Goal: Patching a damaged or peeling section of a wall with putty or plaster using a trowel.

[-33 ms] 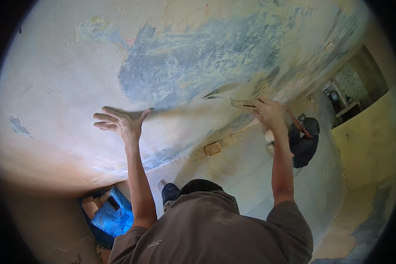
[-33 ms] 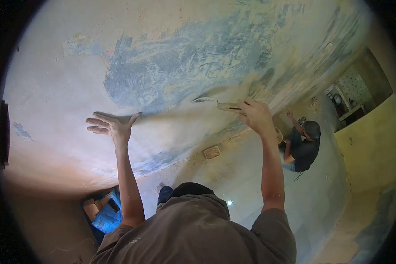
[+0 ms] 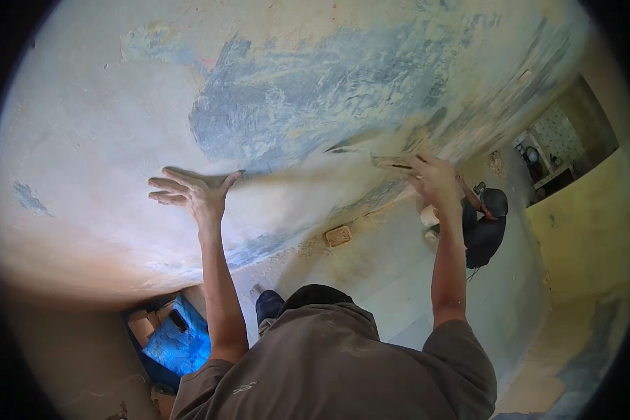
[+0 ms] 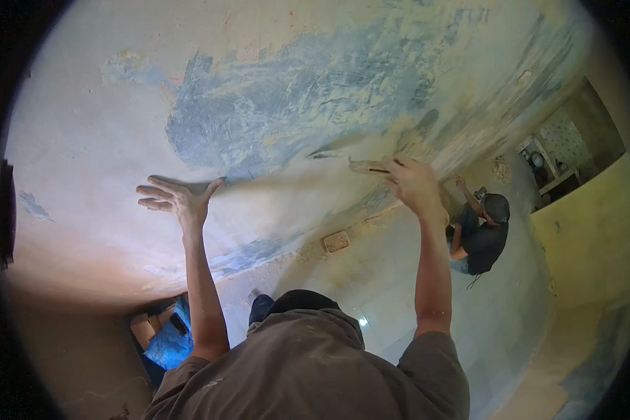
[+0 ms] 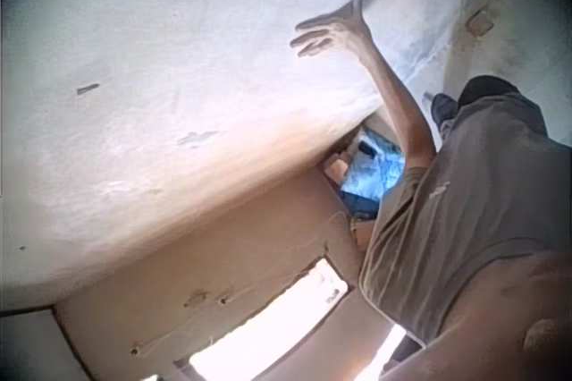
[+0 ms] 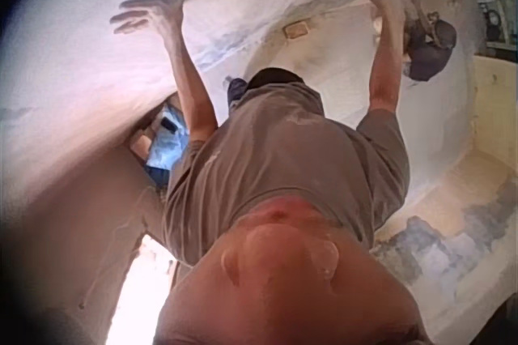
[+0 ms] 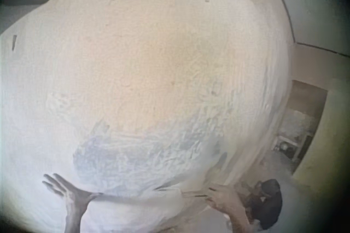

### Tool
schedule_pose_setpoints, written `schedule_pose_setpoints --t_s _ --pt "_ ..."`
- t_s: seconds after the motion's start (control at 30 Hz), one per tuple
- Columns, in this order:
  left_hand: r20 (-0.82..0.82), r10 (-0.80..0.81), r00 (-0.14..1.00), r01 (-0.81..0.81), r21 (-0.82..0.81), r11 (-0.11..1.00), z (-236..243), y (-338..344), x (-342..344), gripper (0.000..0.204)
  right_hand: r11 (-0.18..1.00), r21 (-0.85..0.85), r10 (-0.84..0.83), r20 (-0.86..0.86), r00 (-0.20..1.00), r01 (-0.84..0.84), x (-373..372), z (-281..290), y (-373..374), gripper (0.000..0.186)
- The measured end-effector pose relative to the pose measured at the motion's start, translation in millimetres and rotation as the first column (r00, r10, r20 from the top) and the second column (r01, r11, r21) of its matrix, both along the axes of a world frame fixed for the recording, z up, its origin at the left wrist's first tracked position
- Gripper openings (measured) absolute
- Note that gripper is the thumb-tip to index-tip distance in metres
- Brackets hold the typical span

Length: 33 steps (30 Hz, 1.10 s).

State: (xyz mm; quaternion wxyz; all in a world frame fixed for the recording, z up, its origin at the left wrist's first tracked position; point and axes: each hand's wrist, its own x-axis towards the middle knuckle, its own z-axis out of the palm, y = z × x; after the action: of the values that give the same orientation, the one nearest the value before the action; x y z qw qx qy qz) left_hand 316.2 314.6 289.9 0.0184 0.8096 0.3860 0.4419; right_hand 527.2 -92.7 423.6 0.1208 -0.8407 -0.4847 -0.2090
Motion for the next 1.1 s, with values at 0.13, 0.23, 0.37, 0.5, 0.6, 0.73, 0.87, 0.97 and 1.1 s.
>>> schedule_pose_setpoints --t_s 0.13,0.23,0.37,0.5,0.6,0.73,0.87,0.97,1.1 --pt "0.004 -0.009 1.0 0.009 -0.001 1.0 -2.3 2.5 1.4 0.168 0.996 -0.009 -0.084 0.08 0.993 0.085 -5.8 21.0 -1.2 0.045" --pt "0.001 -0.023 1.0 0.023 -0.006 1.0 -1.5 -0.9 3.0 0.168 0.997 -0.071 -0.022 0.119 0.993 0.03 -10.1 14.8 10.2 0.046" --pt "-0.007 0.0 1.0 0.0 -0.015 1.0 2.0 -2.3 0.6 0.169 0.99 -0.132 -0.043 0.024 0.999 0.046 -12.4 0.9 21.3 0.045" --pt "-0.009 -0.028 1.0 0.027 -0.057 0.998 2.2 -8.7 8.6 0.168 0.992 0.046 -0.107 -0.134 0.985 0.114 -16.2 -37.2 -6.5 0.039" --pt "0.019 0.009 1.0 -0.008 -0.006 1.0 9.9 -5.9 -2.1 0.168 0.978 0.116 -0.121 -0.373 0.92 0.175 -49.2 -51.2 -7.2 0.04" --pt "-0.024 0.0 1.0 -0.003 -0.111 0.994 18.1 -13.5 -12.7 0.155 0.934 0.179 -0.143 -0.603 0.785 0.308 -89.6 -108.2 -19.5 0.042" --pt "-0.097 0.027 0.995 -0.03 -0.031 0.999 29.5 -67.5 -32.3 0.103 0.722 0.367 0.006 -0.851 0.525 0.587 -125.8 -171.2 -33.8 0.036" --pt "-0.054 -0.276 0.96 0.238 -0.369 0.899 35.6 -130.0 -44.2 0.046 0.581 0.322 0.317 -0.935 0.156 0.748 -169.7 -169.2 -22.5 0.03" --pt "-0.218 -0.548 0.807 0.17 -0.804 0.57 -12.6 -148.9 -27.4 0.068 0.496 0.256 0.475 -0.88 -0.012 0.83 -198.1 -172.4 -14.9 0.028"
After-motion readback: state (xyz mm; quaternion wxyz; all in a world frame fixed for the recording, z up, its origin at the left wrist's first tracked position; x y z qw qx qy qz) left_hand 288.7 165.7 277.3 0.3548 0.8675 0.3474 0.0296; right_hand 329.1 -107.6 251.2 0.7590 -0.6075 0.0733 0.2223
